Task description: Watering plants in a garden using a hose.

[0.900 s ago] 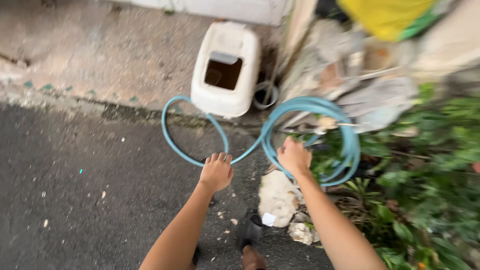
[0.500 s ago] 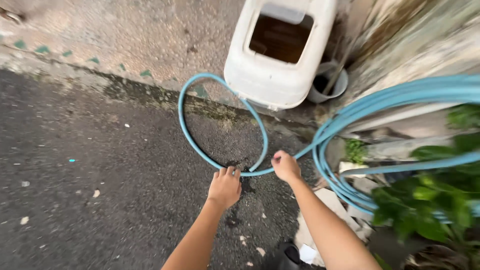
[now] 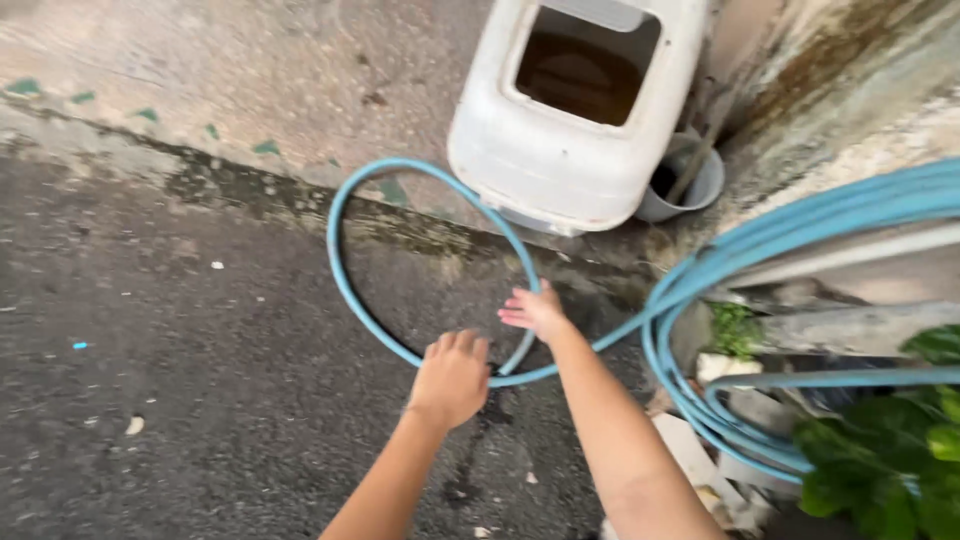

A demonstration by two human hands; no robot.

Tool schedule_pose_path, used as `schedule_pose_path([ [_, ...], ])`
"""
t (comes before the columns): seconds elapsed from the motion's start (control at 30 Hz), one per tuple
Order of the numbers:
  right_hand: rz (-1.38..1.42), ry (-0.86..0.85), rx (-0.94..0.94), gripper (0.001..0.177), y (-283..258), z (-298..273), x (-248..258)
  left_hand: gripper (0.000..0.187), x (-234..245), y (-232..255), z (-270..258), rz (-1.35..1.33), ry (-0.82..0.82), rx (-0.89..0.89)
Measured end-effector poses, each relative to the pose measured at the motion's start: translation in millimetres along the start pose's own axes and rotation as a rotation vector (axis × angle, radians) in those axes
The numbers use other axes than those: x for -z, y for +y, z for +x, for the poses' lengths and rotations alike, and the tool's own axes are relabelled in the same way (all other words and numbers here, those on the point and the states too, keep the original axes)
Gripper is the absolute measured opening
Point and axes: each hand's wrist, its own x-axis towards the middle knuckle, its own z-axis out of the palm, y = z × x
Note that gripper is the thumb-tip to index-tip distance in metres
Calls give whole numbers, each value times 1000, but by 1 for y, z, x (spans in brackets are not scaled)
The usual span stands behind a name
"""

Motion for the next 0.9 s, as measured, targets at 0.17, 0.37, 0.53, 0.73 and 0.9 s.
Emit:
schedule_pose_path([
  [0.17, -18, 8, -10, 73, 10, 32, -3, 35, -1, -4, 17, 55, -80, 5],
  [0.37, -663, 415, 122, 49, 23, 34, -1, 35, -49, -48, 12, 147, -183, 36],
  [0.53, -1183, 564, 489, 40, 40, 65, 16, 52, -82, -81, 0, 160, -265, 92],
  [0.73, -631, 154, 266, 28, -3, -70, -39, 47, -58, -60, 3, 257, -173, 67],
  [0.9, -719, -141, 656, 36, -24, -175, -73, 63, 55, -12, 13, 477, 169, -11],
])
